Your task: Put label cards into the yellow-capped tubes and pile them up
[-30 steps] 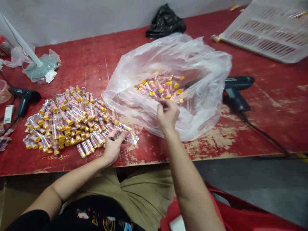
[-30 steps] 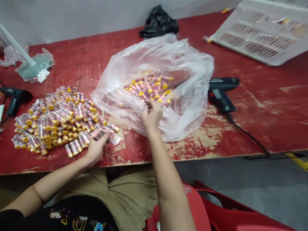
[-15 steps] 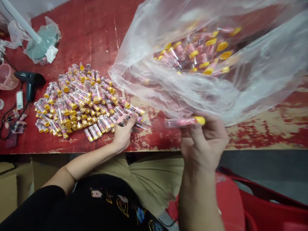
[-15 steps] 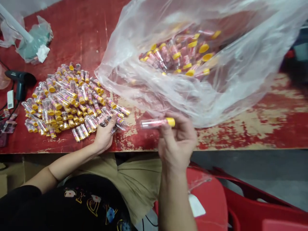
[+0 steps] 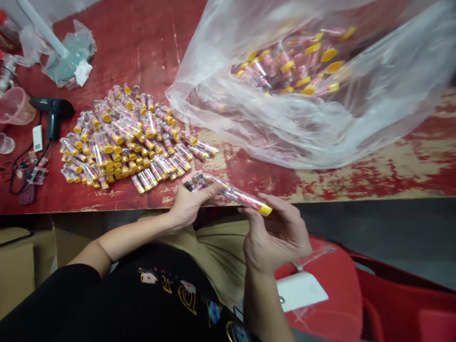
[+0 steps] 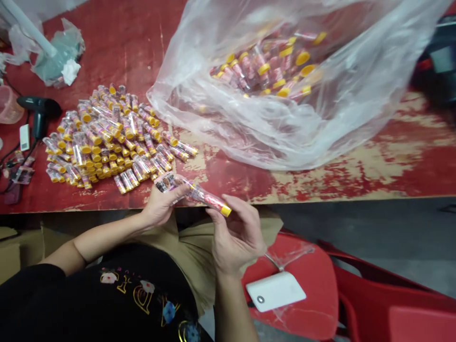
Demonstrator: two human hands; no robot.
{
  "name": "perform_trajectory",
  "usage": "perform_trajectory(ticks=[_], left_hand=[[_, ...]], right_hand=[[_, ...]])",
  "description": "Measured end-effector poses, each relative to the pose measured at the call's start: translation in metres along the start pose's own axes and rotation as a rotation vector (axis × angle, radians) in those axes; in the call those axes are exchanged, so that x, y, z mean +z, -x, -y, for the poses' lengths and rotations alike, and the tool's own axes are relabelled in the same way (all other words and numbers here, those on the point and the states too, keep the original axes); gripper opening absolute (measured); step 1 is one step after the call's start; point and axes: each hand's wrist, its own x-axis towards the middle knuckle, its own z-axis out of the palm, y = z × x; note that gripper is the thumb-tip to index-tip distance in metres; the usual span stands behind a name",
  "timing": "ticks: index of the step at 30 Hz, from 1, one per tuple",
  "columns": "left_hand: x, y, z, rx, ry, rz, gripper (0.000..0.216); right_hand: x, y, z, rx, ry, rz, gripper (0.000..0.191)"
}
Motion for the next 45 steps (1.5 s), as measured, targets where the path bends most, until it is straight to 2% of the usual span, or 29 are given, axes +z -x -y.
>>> perform_trajectory(ticks=[2,5,9,11,13,18,23,29,35,41,45], left_hand=[[-0.005,0.007,-0.003,-0.085,0.025,0.02,0.061],[-0.017,0.013,-0.006,-0.12,0.041,-0.002,0.064],[-0.033,0.02,-0.005,-0.143,0.016,0.009,0.075],[-0.039,0.024,-0.004,-0.144,0.026,0.001,0.077],[-0.043,0.028,-0.005,-0.137,0.057,-0.003,0.075],[-0.051,0.037,-0.013,-0.14,0.124,0.051,0.069],[-0.056,0.034,-0.019,-0.083,0.128,-0.021,0.066],[-0.054,0.034,-0.029,-0.089,0.091,0.006,0.071],[-0.051,0.036,-0.03,-0.134,0.105,0.04,0.068],[-0.054,0.034,-0.032,-0.004,0.105,-0.072,0.064],[-0.052,0.037,-0.034,-0.019,0.035,-0.055,0.077]], right_hand=[[-0.005,0.013,0.002,0.08,0.005,0.105,0.026],[-0.011,0.026,0.006,0.095,-0.017,0.291,0.024],[-0.008,0.032,0.011,0.026,-0.012,0.498,0.047],[-0.002,0.034,0.012,-0.067,0.016,0.546,0.051],[0.007,0.036,0.012,-0.126,0.018,0.534,0.047],[0.027,0.042,0.01,-0.072,0.001,0.436,0.034],[0.039,0.047,0.008,-0.119,-0.041,0.489,0.037],[0.049,0.049,0.014,-0.01,-0.046,0.343,0.033],[0.06,0.053,0.022,0.073,-0.091,0.306,0.026],[0.067,0.055,0.021,0.182,-0.234,0.203,0.021],[0.068,0.054,0.023,0.204,-0.239,0.17,0.022]])
